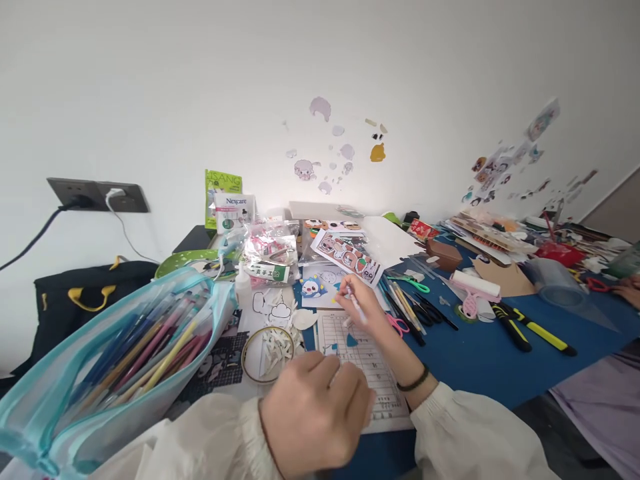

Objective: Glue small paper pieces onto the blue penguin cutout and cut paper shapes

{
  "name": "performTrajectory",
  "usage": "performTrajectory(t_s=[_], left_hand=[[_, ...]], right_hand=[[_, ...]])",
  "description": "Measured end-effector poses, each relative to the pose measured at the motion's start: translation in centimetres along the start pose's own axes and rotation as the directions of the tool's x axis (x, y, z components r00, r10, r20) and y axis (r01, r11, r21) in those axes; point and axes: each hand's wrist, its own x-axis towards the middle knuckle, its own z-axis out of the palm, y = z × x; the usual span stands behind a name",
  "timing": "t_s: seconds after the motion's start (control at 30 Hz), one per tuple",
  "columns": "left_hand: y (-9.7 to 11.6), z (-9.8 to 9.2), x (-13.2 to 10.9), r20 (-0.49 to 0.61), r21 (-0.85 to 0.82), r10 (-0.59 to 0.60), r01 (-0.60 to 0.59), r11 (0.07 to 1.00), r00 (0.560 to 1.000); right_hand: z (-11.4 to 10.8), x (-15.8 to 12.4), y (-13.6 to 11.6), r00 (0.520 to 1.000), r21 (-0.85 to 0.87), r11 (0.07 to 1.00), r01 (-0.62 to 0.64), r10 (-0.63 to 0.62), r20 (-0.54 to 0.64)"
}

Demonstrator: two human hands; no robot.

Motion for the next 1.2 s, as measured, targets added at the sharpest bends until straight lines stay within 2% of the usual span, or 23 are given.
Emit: performTrajectory(t_s=[0.13, 0.23, 0.37, 0.47, 0.53, 0.6, 0.67, 0.73, 0.87, 0.93, 1.03, 1.1, 1.2], left_hand=[[1.3, 0.5, -0.3, -0.038, -0.047, -0.037, 0.035, 0.998, 0.999], [1.5, 1.0, -0.8, -0.090, -0.059, -0.064, 0.058, 0.997, 0.994], [1.7, 1.4, -1.3, -0.113, -0.055, -0.080, 0.074, 0.996, 0.990], [1.9, 1.2, -1.3, -0.094, -0.056, -0.098, 0.093, 0.994, 0.991], [2.0, 0.9, -1.1, -0.041, -0.062, -0.141, 0.138, 0.989, 0.989], [2.1, 0.4, -0.7, 0.072, -0.067, -0.246, 0.251, 0.966, 0.967], [1.9, -0.1, -0.3, 0.234, -0.059, -0.375, 0.399, 0.915, 0.897], [1.7, -0.6, 0.1, 0.400, -0.040, -0.452, 0.508, 0.860, 0.797], [1.3, -0.8, 0.6, 0.641, 0.010, -0.473, 0.609, 0.793, 0.605], [1.2, -0.8, 0.8, 0.710, 0.035, -0.468, 0.638, 0.769, 0.526], [1.0, -0.7, 1.1, 0.765, 0.057, -0.466, 0.675, 0.736, 0.444], [0.7, -0.5, 1.2, 0.783, 0.068, -0.478, 0.709, 0.702, 0.398], [0.0, -0.1, 1.1, 0.784, 0.075, -0.523, 0.784, 0.616, 0.336]], right_hand=[[2.2, 1.1, 1.5, 0.999, -0.152, 0.988, 0.028, -0.022, 0.040], [2.5, 1.4, 1.8, 0.999, -0.243, 0.970, 0.031, -0.022, 0.041], [1.3, 1.5, 1.2, 0.999, -0.333, 0.942, 0.029, -0.033, -0.005], [-0.4, 0.0, -0.1, 0.994, -0.351, 0.934, 0.061, -0.088, -0.063], [-1.4, -1.8, -1.2, 0.983, -0.365, 0.926, 0.094, -0.145, -0.115], [-2.1, -3.9, -2.2, 0.965, -0.396, 0.911, 0.116, -0.198, -0.171], [-2.4, -5.7, -3.0, 0.949, -0.433, 0.892, 0.133, -0.241, -0.205], [-2.6, -6.8, -3.3, 0.946, -0.453, 0.878, 0.155, -0.264, -0.188], [-2.7, -6.0, -1.6, 0.953, -0.448, 0.852, 0.271, -0.304, 0.000], [-2.7, -4.9, -0.1, 0.935, -0.435, 0.830, 0.349, -0.336, 0.111], [-2.6, -3.6, 1.5, 0.907, -0.401, 0.815, 0.419, -0.354, 0.228], [-2.6, -3.6, 1.5, 0.898, -0.374, 0.820, 0.434, -0.360, 0.253], [-2.9, -5.1, -0.2, 0.898, -0.324, 0.841, 0.434, -0.376, 0.228]])
